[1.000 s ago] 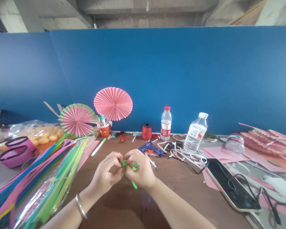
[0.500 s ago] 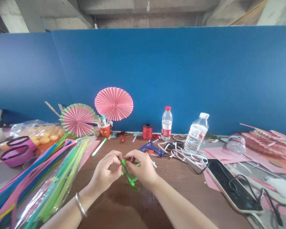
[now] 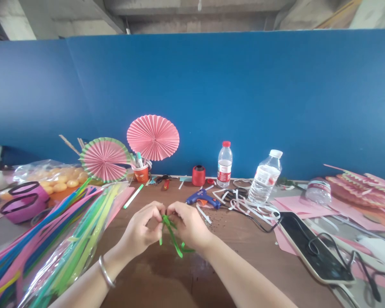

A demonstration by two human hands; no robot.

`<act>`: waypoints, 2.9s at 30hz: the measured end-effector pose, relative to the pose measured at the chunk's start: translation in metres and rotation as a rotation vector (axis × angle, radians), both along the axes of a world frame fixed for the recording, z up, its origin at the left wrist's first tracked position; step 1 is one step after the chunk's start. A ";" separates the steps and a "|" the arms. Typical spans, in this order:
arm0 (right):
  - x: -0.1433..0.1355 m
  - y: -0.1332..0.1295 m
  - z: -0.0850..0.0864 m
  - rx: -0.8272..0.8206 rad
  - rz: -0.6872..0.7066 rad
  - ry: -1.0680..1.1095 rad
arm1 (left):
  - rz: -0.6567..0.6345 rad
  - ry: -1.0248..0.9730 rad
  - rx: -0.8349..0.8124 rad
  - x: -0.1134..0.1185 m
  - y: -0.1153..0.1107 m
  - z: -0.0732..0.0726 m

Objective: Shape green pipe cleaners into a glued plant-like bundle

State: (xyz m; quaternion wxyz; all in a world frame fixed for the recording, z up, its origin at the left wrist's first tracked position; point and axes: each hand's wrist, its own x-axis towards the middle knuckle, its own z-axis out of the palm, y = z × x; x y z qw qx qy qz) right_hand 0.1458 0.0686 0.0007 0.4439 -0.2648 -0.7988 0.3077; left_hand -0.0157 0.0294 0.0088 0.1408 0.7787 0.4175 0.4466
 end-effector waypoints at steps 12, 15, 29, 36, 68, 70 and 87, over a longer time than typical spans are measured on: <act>0.001 -0.002 -0.005 0.004 -0.022 0.133 | 0.113 -0.046 0.057 0.000 0.001 -0.001; -0.002 -0.003 -0.005 0.005 -0.037 0.144 | 0.102 -0.055 0.057 0.001 0.001 0.000; 0.002 0.000 -0.001 -0.032 0.092 0.264 | 0.004 -0.071 -0.014 0.005 -0.001 0.000; 0.004 0.001 0.000 0.022 0.114 0.243 | -0.025 -0.078 -0.047 0.006 -0.003 0.004; 0.002 -0.002 0.001 0.208 -0.019 0.089 | 0.128 -0.098 -0.006 0.004 0.000 -0.005; 0.002 -0.002 0.002 0.202 -0.013 0.098 | 0.139 -0.099 -0.005 0.004 0.000 -0.005; -0.006 -0.014 -0.004 0.419 -0.277 0.132 | 0.256 -0.063 0.289 0.006 -0.004 -0.011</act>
